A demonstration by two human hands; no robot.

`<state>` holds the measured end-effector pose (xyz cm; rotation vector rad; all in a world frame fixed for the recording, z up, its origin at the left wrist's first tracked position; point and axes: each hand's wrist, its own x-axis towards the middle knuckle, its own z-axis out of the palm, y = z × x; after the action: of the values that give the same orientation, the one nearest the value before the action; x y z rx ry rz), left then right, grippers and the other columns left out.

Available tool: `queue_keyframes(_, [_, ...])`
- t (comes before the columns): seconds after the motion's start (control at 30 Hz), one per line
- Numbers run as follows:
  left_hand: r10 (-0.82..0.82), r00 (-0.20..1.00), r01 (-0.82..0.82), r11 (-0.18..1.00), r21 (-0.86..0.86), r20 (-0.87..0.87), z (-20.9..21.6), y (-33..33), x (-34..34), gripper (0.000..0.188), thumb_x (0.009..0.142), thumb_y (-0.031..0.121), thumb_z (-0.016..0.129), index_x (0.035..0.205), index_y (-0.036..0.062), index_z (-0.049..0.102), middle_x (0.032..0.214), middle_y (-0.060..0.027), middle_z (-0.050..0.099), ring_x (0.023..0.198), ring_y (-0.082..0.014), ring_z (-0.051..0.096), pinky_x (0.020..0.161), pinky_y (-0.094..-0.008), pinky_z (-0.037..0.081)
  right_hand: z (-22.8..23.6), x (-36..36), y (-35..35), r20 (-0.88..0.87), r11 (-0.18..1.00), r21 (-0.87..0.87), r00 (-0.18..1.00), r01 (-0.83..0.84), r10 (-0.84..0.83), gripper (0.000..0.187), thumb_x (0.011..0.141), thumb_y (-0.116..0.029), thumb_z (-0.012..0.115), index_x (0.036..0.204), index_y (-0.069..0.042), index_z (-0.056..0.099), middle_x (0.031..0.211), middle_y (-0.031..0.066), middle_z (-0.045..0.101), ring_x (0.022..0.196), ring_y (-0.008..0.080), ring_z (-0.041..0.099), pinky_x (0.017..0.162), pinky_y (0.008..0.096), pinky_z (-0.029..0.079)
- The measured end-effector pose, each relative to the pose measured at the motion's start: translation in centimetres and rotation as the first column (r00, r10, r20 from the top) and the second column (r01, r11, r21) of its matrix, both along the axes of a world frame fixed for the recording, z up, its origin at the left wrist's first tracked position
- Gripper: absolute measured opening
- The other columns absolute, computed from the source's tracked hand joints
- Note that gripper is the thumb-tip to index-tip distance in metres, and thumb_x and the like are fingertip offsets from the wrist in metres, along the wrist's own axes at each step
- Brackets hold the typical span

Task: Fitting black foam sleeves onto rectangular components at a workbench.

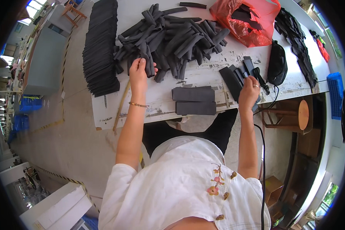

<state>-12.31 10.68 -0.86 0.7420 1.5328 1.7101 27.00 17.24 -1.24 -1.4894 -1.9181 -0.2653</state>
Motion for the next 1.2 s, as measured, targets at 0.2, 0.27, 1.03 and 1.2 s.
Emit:
queue_keyframes(0.2, [-0.007,0.905,-0.027,0.997,0.072,0.425,2.6,-2.3,4.2,0.024,0.094,0.02,0.062,0.101,-0.0027,0.056,0.088,-0.0146,0.067,0.072,-0.022,0.068,0.063,-0.0315,0.056,6.6,-6.3,-3.4,-0.604,0.953,-0.108,0.78,-0.284,0.164,0.031,0.093,-0.007,0.059,0.122,-0.004,0.05,0.098,0.0146,0.06,0.093,0.0221,0.059,0.083,0.0346,0.046])
queue_keyframes(0.27, [-0.019,0.826,-0.022,0.998,0.065,0.563,1.0,-2.7,3.5,0.017,0.09,0.012,0.066,0.101,-0.0002,0.059,0.09,-0.0099,0.068,0.079,-0.0214,0.069,0.07,-0.0332,0.058,7.3,-8.5,-5.6,-0.62,0.82,-0.263,0.74,-0.508,0.26,0.033,0.09,-0.01,0.065,0.117,-0.002,0.048,0.099,0.0147,0.056,0.091,0.0223,0.057,0.079,0.0357,0.046])
queue_keyframes(1.03, [-0.179,0.738,0.161,0.983,0.088,0.651,4.6,-3.9,6.8,0.021,0.092,0.011,0.063,0.109,0.0,0.058,0.107,-0.0163,0.067,0.095,-0.0232,0.067,0.087,-0.0351,0.056,8.8,-13.9,-6.7,-0.066,0.789,0.061,0.786,-0.611,0.614,0.028,0.071,-0.009,0.074,0.098,-0.01,0.07,0.087,-0.0008,0.062,0.081,0.0181,0.057,0.079,0.035,0.042])
queue_keyframes(1.2, [-0.133,0.819,0.085,0.99,0.112,0.558,6.3,-4.7,8.4,0.024,0.092,0.011,0.062,0.112,-0.0005,0.055,0.108,-0.0182,0.066,0.097,-0.0242,0.067,0.085,-0.0365,0.056,8.8,-14.7,-7.4,-0.028,0.815,0.107,0.818,-0.57,0.575,0.031,0.07,-0.009,0.074,0.101,-0.01,0.069,0.089,-0.0006,0.062,0.082,0.0184,0.058,0.079,0.0347,0.042])
